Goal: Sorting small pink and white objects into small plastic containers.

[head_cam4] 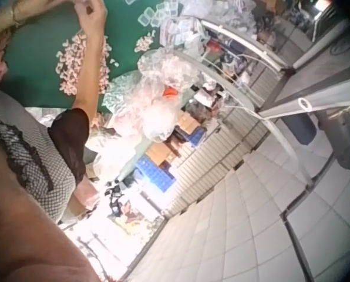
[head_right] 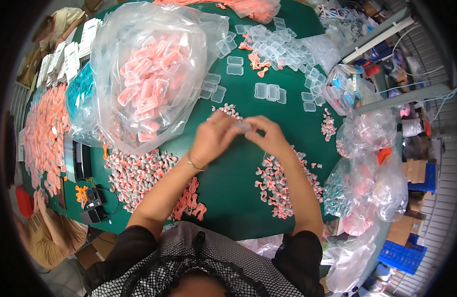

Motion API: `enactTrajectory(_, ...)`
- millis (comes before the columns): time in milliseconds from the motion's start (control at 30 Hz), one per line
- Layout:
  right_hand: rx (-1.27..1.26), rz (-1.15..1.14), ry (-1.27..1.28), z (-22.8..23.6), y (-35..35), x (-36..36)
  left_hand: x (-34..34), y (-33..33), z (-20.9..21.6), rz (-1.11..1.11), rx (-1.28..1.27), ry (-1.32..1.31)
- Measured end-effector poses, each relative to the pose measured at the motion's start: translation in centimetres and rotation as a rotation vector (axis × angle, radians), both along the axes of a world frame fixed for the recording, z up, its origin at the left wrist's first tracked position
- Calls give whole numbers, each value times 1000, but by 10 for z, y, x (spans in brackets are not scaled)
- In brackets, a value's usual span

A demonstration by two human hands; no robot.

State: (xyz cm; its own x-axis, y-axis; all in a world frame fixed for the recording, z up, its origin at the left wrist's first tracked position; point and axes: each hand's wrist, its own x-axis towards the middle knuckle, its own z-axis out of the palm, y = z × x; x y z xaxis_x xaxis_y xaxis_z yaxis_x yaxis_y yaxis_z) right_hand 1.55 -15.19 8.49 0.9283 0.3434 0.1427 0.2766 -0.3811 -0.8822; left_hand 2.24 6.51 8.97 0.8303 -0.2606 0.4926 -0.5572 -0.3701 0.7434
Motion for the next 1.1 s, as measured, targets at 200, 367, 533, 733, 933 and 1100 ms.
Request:
enactTrajectory(200, -649, -492, -347, -39, -44, 63, 66, 96, 58, 417, 142, -257)
enactTrajectory(367, -854, -491, -347, -53, -49, 89, 110, 155, 66, 594, 135, -256)
enactTrajectory(533, -692, -471, -507, -62, -57, 83, 125, 176, 47, 575, 456, -388)
enactTrajectory(733, -389, -416, -516, -42, -56, 39, 96, 157, 66, 548, 350, -474)
enactTrajectory(933, -330, -216, -282, -49, -64, 10, 25, 66, 29, 23, 143, -131)
enactTrajectory(1100, -320, -145, -312, -61, -64, 11, 24, 12, -39, 25, 236, 23)
